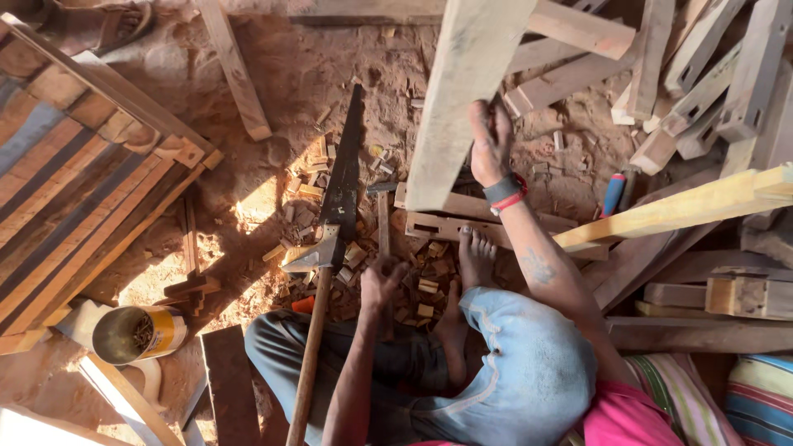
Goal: The person sits on the floor and uses a hand saw to cut a wooden plank into smaller pieces. They repeatedly position the wood, saw through it, and set the cut pieces aside.
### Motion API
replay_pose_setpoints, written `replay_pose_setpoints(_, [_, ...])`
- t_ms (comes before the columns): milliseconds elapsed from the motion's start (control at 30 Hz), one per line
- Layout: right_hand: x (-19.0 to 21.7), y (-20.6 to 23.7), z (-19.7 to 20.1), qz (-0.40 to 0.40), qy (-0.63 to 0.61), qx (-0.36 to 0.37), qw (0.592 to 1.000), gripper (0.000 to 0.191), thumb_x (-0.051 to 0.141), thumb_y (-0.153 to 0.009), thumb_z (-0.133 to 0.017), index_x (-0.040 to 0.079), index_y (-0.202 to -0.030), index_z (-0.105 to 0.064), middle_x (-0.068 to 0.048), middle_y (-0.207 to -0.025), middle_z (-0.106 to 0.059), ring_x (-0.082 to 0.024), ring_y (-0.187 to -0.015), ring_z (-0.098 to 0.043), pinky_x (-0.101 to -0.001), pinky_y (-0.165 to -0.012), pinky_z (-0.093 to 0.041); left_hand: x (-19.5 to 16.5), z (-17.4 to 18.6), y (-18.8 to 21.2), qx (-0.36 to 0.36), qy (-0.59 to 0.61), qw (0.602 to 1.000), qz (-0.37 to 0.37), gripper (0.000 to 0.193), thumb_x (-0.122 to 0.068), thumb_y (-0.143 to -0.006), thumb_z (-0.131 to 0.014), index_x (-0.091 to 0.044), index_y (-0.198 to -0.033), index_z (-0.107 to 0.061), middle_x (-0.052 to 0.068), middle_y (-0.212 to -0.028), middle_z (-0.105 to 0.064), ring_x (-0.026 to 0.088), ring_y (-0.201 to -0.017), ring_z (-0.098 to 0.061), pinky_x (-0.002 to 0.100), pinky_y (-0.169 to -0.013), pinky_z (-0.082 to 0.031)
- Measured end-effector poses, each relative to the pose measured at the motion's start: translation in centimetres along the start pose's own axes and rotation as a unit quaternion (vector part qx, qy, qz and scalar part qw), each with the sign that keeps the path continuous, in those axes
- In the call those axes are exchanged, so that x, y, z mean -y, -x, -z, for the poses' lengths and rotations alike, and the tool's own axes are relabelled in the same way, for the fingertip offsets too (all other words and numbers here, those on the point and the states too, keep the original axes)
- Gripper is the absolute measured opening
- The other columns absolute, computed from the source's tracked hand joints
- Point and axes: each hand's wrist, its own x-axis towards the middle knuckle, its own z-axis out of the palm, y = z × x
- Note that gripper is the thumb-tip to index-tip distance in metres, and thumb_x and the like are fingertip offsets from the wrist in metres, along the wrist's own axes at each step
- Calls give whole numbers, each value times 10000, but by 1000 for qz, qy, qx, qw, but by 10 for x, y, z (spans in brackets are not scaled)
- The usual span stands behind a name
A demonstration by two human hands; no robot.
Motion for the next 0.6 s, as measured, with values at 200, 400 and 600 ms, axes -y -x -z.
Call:
replay_pose_setpoints(200, [15,11,-9,-177,-284,-27,942,623,565,-956,-640,112,-1368,-526,-69,-1315,-582,-216,-1292,-539,-495,-1113,-444,-61,-3,1,9,339,915,-220,765,-277,-904,-795,-16,-1495,-383,169,-1233,-644,228,-1003,-682,446,-806,-626])
replay_pose_setpoints(400, [-8,18,14,-443,-186,106,870,806,759,-912,-433,114,-1384,-534,-80,-1342,-637,-263,-1175,-601,-492,-993,-471,-156,60,-10,-148,131,955,-221,231,-200,-1024,-642,-49,-1187,-708,103,-891,-779,119,-575,-645,325,-488,-513])
replay_pose_setpoints(600, [-19,17,18,-488,-166,191,835,1030,858,-880,-263,27,-1412,-559,-186,-1280,-664,-282,-1074,-686,-462,-881,-561,-286,94,-79,-138,-277,814,-492,226,-295,-1048,-635,-70,-1027,-638,87,-815,-722,157,-606,-646,322,-569,-546])
